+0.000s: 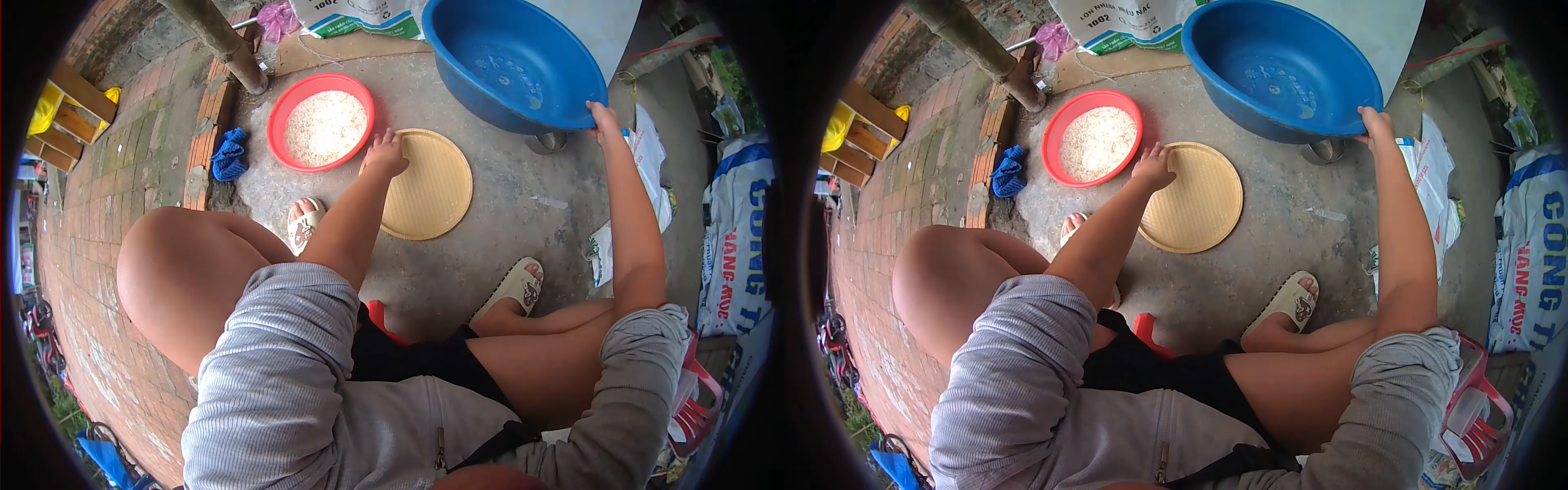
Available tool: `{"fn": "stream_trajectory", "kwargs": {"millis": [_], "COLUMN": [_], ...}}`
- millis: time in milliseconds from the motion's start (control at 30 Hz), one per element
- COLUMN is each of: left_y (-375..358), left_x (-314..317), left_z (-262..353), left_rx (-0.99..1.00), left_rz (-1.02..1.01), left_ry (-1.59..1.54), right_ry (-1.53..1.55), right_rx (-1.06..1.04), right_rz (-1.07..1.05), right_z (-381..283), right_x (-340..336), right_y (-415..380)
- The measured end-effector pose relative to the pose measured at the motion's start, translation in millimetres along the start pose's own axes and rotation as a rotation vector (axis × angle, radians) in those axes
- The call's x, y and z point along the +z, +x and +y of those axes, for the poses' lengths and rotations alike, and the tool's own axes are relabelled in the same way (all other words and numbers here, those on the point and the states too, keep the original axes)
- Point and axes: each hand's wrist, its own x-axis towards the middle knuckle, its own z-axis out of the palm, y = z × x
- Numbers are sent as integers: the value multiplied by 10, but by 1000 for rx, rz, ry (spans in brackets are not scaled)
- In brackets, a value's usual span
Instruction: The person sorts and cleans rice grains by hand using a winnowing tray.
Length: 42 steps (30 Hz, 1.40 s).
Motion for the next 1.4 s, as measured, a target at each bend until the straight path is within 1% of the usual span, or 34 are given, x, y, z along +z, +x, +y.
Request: {"fn": "stream_trajectory", "kwargs": {"millis": [33, 100, 233, 333, 400, 433, 500, 533, 600, 667, 700, 733, 800, 833, 900, 933, 1000, 1033, 1067, 1100, 1133, 1200, 1267, 1300, 1333, 1367, 1400], "left_y": [-7, -8, -81, -80, -44, -24, 24, 43, 39, 112, 38, -19, -104, -179, -285, -259, -192, -242, -277, -336, -376, -399, -382, -335, -237, -116, 41], "left_x": [-13, -38, -41, -48, -53, -58, -22, 45, 155, 188, 240, 234, 259, 204, 46, -4, -130, -272, -435, -641, -834, -1227, -1578, -1713, -1805, -1858, -1849], "left_z": [17, 44, 13, -20, -29, -39, -72, -94, -102, -5, 40, 98, 151, 207, 347, 412, 536, 601, 654, 686, 689, 681, 526, 450, 349, 209, 19], "left_rx": [0, -32, -75, -36, -163, -163, -180, -183, 145, 307, 275, 292, 251, 251, 149, 148, 210, 205, 319, 432, 423, 658, 730, 694, 649, 540, 425], "left_rz": [-3, -37, -52, -20, 89, 89, 5, 6, -124, -642, -750, -868, -1025, -1025, -1201, -1200, -1462, -1462, -1469, -1465, -1462, -1315, -1064, -806, -535, -222, 94], "left_ry": [-2, 4, -34, 2, -79, -77, -175, -175, -44, 6, -50, -7, -38, -40, -19, -20, -168, -169, -330, -493, -500, -759, -1138, -1317, -1475, -1534, -1568], "right_ry": [-3, 33, 12, -26, -45, -41, -64, -65, 4, 23, 41, 41, 104, 102, 73, 72, -137, -248, -245, -380, -514, -485, -870, -871, -1040, -1207, -1206], "right_rx": [2, 31, 41, 56, 69, 70, 59, 59, 48, 51, 53, 54, 108, 107, 105, 104, 139, 134, 134, 61, -14, -28, -275, -276, -380, -486, -491], "right_rz": [0, -70, -150, -180, -184, -205, -224, -227, -265, -257, -249, -250, -183, -185, -132, -134, -19, -10, -17, 94, 203, 174, 241, 233, 214, 196, 192], "right_z": [-9, -18, 11, 104, 147, 155, 112, 136, 190, 244, 266, 307, 414, 557, 797, 824, 939, 907, 881, 864, 859, 886, 786, 758, 728, 709, 727], "right_x": [59, 176, 439, 634, 720, 758, 840, 884, 972, 1066, 1103, 1133, 1220, 1266, 1327, 1337, 1346, 1318, 1315, 1330, 1369, 1406, 1399, 1401, 1405, 1425, 1451], "right_y": [-63, -170, -255, -238, -253, -282, -445, -457, -507, -592, -636, -640, -629, -537, -381, -405, -543, -668, -764, -823, -847, -833, -1033, -1090, -1135, -1151, -1105]}}
